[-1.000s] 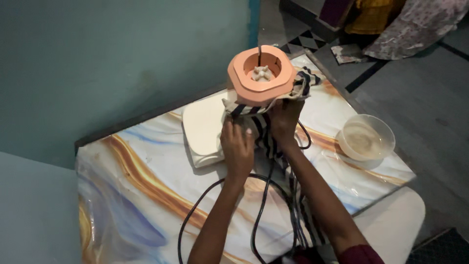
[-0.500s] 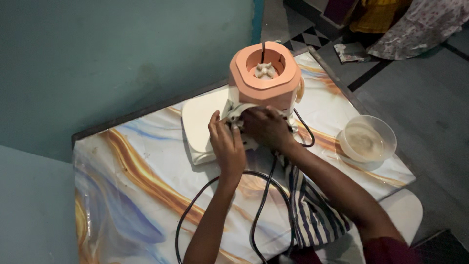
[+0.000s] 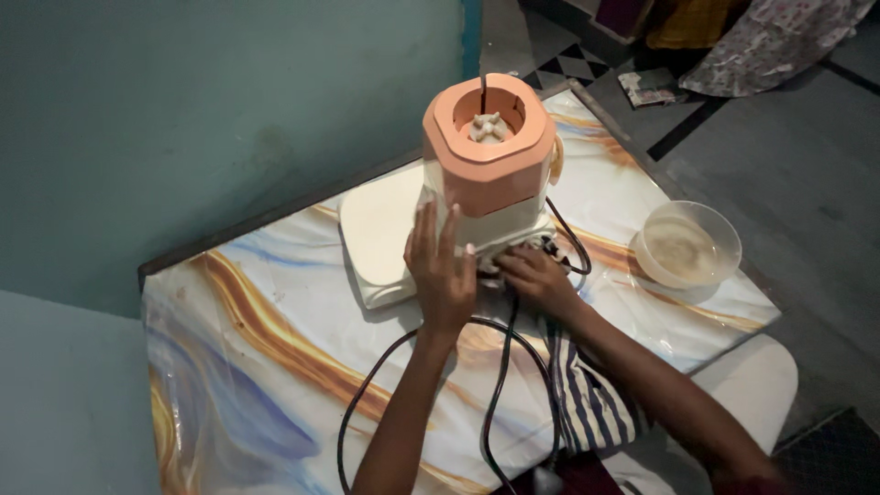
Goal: The person uses a striped cloth to wipe the exterior and top opening of a small pink and white kitchen appliance. They repeatedly rub the surfaces and handle the cloth while the appliance sits on a patterned table.
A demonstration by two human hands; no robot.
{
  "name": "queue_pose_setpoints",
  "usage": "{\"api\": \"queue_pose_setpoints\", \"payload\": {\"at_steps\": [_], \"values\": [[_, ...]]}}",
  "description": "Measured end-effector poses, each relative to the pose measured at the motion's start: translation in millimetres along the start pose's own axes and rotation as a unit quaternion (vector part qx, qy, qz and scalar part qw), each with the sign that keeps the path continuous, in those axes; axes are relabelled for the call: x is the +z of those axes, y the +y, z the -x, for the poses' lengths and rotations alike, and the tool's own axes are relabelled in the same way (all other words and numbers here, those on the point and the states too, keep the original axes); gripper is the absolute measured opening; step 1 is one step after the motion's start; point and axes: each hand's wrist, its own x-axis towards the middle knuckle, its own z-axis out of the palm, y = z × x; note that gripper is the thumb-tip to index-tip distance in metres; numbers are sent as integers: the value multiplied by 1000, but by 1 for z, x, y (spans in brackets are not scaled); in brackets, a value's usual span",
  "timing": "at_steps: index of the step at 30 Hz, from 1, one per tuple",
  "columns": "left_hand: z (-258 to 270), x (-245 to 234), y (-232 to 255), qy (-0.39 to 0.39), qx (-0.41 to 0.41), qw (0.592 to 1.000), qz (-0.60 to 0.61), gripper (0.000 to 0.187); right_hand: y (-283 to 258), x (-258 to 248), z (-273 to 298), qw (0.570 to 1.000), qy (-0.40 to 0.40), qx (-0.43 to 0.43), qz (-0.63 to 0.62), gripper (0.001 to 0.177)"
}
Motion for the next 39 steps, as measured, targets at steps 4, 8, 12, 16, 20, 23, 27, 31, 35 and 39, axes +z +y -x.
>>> {"api": "queue_pose_setpoints", "payload": {"at_steps": [4, 8, 12, 16, 20, 23, 27, 31, 35, 39], "values": [[1, 9, 2, -49, -11, 999, 12, 65, -2, -23, 6, 953, 183, 219, -96, 33], [4, 10, 9, -53, -25, 998, 39, 65, 22, -58, -37, 854, 402, 246, -219, 36], [5, 11, 10, -57, -27, 998, 31, 67, 59, -85, -101, 854, 398, 277, -188, 17], [4, 10, 9, -71, -31, 997, 22, 65, 58, -61, -142, 742, 301, 336, -496, 52], [3, 9, 9, -61, -29, 997, 36, 62, 47, -44, -121, 773, 297, 309, -468, 67], [3, 10, 11, -48, -18, 998, 44, 60, 48, -16, -95, 800, 285, 316, -423, 73], [3, 10, 10, -43, -8, 998, 42, 59, 41, 9, -60, 854, 252, 289, -351, 74], [5, 11, 8, -44, -7, 999, 27, 57, 28, 3, -46, 890, 164, 340, -256, 73], [3, 10, 7, -40, 0, 999, 37, 56, 9, -12, -38, 914, 111, 330, -210, 71], [2, 7, 6, -42, 3, 998, 46, 56, -11, -12, -26, 926, 60, 357, -107, 64]]}}
